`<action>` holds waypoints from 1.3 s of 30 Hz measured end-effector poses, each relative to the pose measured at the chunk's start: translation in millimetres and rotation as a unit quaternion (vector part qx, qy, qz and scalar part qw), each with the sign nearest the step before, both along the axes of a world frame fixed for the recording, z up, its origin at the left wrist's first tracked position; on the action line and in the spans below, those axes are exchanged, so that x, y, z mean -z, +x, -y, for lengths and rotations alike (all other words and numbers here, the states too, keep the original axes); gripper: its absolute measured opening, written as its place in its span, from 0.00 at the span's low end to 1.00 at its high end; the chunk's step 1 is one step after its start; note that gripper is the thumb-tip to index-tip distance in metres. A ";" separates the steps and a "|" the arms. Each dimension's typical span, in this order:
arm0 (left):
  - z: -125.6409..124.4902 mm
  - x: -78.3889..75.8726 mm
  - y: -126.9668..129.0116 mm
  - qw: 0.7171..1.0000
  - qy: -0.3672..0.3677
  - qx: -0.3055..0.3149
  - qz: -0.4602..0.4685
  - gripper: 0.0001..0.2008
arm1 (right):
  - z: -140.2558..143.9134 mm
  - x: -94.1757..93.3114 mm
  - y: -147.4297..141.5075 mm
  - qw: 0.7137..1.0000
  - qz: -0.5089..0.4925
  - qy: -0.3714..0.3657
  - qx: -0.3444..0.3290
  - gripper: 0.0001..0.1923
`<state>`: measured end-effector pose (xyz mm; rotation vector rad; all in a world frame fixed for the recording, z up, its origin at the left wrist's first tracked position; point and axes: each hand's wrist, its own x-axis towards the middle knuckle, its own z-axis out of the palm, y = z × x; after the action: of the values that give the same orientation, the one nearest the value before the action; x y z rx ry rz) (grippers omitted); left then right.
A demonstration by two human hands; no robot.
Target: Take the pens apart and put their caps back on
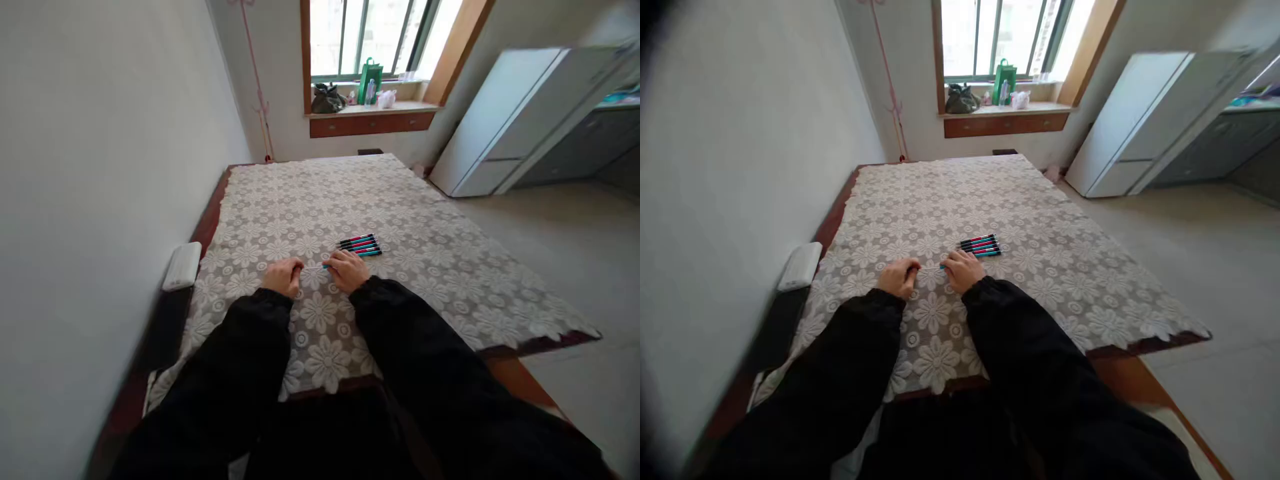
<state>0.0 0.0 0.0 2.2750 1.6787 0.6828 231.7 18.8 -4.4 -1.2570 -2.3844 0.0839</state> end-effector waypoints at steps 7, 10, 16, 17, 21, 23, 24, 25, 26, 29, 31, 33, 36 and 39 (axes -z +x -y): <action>-2.4 -1.6 -0.8 0.998 -0.017 -0.064 -0.010 0.12 | 1.9 -7.3 3.2 0.997 -0.041 0.032 0.055 0.16; -2.7 -2.8 -1.4 0.998 -0.025 -0.064 -0.014 0.14 | 0.8 -6.2 5.0 0.996 -0.058 0.053 0.031 0.18; -3.6 -1.6 -3.0 0.998 -0.024 -0.049 -0.028 0.17 | 0.8 -4.4 4.3 0.993 -0.030 0.074 -0.088 0.23; -3.5 -1.0 -3.1 0.998 -0.022 -0.047 -0.031 0.18 | 0.9 -4.3 4.0 0.992 -0.021 0.074 -0.096 0.24; -3.3 1.3 -3.2 0.999 -0.013 -0.035 -0.039 0.19 | 1.3 -4.6 3.7 0.991 0.005 0.077 -0.108 0.27; -3.5 2.2 -3.5 0.999 -0.010 -0.033 -0.040 0.19 | 1.4 -5.1 4.1 0.990 0.013 0.076 -0.115 0.27; -3.6 2.5 -3.7 0.999 -0.009 -0.031 -0.042 0.19 | 1.4 -5.3 4.2 0.990 0.014 0.077 -0.116 0.27; -3.8 2.7 -4.0 0.999 -0.010 -0.029 -0.044 0.19 | 1.3 -5.4 4.4 0.990 0.012 0.078 -0.115 0.26; -3.8 2.8 -4.3 0.999 -0.010 -0.027 -0.045 0.19 | 1.3 -5.3 4.5 0.991 0.005 0.079 -0.110 0.25; -3.7 2.5 -4.6 0.999 -0.009 -0.029 -0.044 0.19 | 1.0 -5.2 4.6 0.994 -0.024 0.072 -0.077 0.19; -3.3 2.2 -4.6 0.999 -0.007 -0.034 -0.038 0.19 | 1.2 -5.4 4.5 0.996 -0.030 0.057 -0.060 0.16; -3.0 2.1 -4.5 0.999 -0.005 -0.044 -0.026 0.19 | 1.7 -5.8 4.1 0.998 -0.019 0.039 -0.051 0.13; -3.1 2.0 -4.4 0.998 -0.003 -0.066 0.007 0.19 | 2.8 -5.3 2.8 0.999 0.004 0.015 -0.041 0.12; -3.5 1.7 -4.6 0.997 -0.001 -0.071 0.031 0.19 | 3.3 -4.0 1.4 0.999 -0.002 0.008 -0.035 0.11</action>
<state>-4.6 3.5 -1.7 2.1263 1.8238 0.7735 233.1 15.5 -0.4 -1.1656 -2.4208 0.0888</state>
